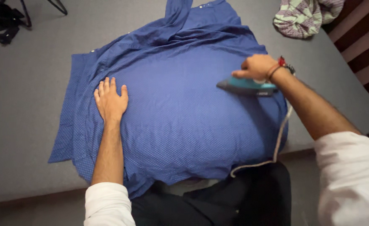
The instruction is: The person irons a blue patterned shirt laid out on a gray surface. They use a handheld electric iron to smooth the fabric, periodically adjusting the shirt with their left hand to remove wrinkles and reposition sections.
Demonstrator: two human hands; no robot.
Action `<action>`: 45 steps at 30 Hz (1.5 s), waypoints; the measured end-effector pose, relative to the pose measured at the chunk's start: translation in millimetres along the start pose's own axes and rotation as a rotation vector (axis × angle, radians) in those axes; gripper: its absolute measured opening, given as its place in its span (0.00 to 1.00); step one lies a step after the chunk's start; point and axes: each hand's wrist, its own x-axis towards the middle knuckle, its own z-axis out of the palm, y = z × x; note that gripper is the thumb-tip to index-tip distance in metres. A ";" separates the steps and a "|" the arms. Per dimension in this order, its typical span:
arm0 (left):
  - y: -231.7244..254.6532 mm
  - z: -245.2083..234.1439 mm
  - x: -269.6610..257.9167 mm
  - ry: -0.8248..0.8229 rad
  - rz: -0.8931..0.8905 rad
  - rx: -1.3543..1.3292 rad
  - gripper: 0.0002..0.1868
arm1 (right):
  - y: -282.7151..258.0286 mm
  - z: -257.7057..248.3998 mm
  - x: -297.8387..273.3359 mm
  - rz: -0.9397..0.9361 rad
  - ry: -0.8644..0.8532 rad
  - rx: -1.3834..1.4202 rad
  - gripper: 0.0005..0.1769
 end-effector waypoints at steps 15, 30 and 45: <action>-9.1 10.7 -2.9 0.074 0.039 -0.048 0.27 | -29.2 18.7 -78.9 -0.025 0.295 -0.053 0.35; 3.0 -2.0 -2.1 0.059 0.010 -0.070 0.25 | 85.3 47.2 105.9 0.436 0.532 -0.021 0.31; 5.1 -2.4 -1.2 0.075 0.006 -0.047 0.24 | 120.6 53.2 144.2 0.493 0.260 0.060 0.37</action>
